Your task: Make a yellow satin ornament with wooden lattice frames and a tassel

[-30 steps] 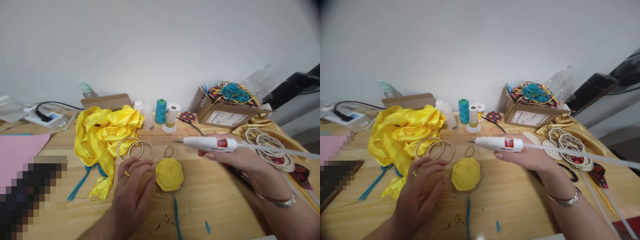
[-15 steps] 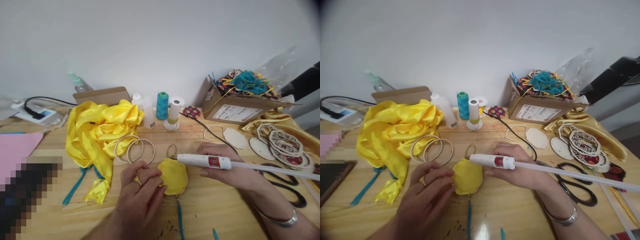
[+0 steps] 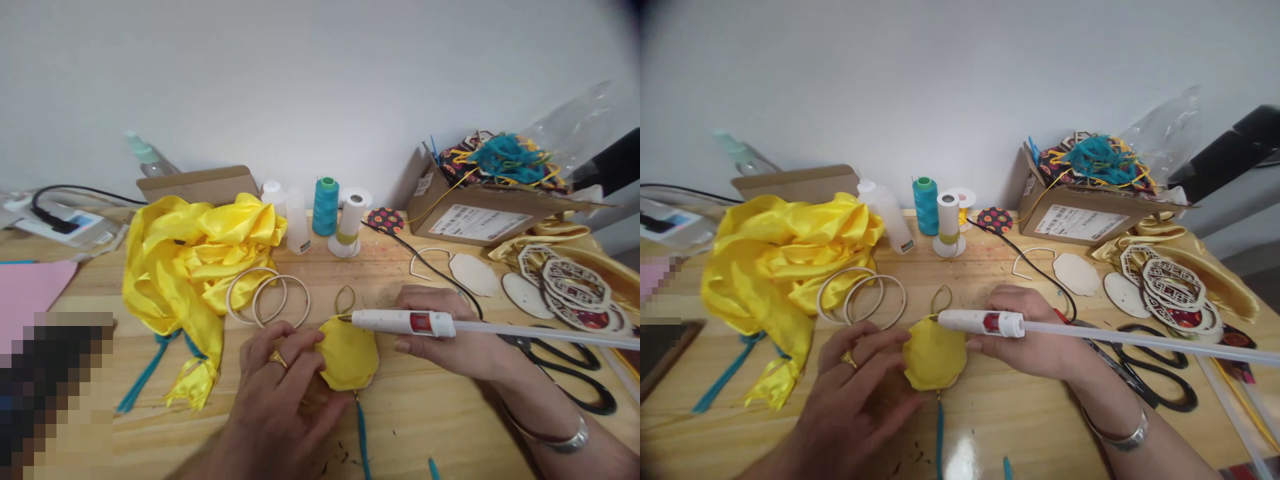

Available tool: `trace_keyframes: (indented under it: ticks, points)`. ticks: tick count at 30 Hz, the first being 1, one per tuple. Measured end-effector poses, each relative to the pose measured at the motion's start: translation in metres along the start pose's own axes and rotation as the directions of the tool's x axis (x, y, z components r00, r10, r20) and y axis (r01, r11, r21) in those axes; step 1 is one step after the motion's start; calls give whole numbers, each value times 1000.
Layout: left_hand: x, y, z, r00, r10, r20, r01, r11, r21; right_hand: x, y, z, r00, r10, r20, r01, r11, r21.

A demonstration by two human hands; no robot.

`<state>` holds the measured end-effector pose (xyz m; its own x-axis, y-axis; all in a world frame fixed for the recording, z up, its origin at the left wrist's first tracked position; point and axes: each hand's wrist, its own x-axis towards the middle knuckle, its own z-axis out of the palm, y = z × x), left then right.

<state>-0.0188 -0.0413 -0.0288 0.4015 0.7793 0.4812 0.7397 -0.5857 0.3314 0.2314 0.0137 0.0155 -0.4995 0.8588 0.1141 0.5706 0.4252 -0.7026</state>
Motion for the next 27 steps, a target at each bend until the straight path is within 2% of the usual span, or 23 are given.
trace_keyframes:
  ticks: [8, 27]
  points:
    - [0, 6, 0, 995, -96, -2, 95, 991, -92, 0, 2, 1, 1000, -17, -24, 17, 1000, -12]
    - [1, 5, 4, 993, -115, -11, 114, 990, -85, -2, 6, 3, 999, 34, -2, -34, 999, -42]
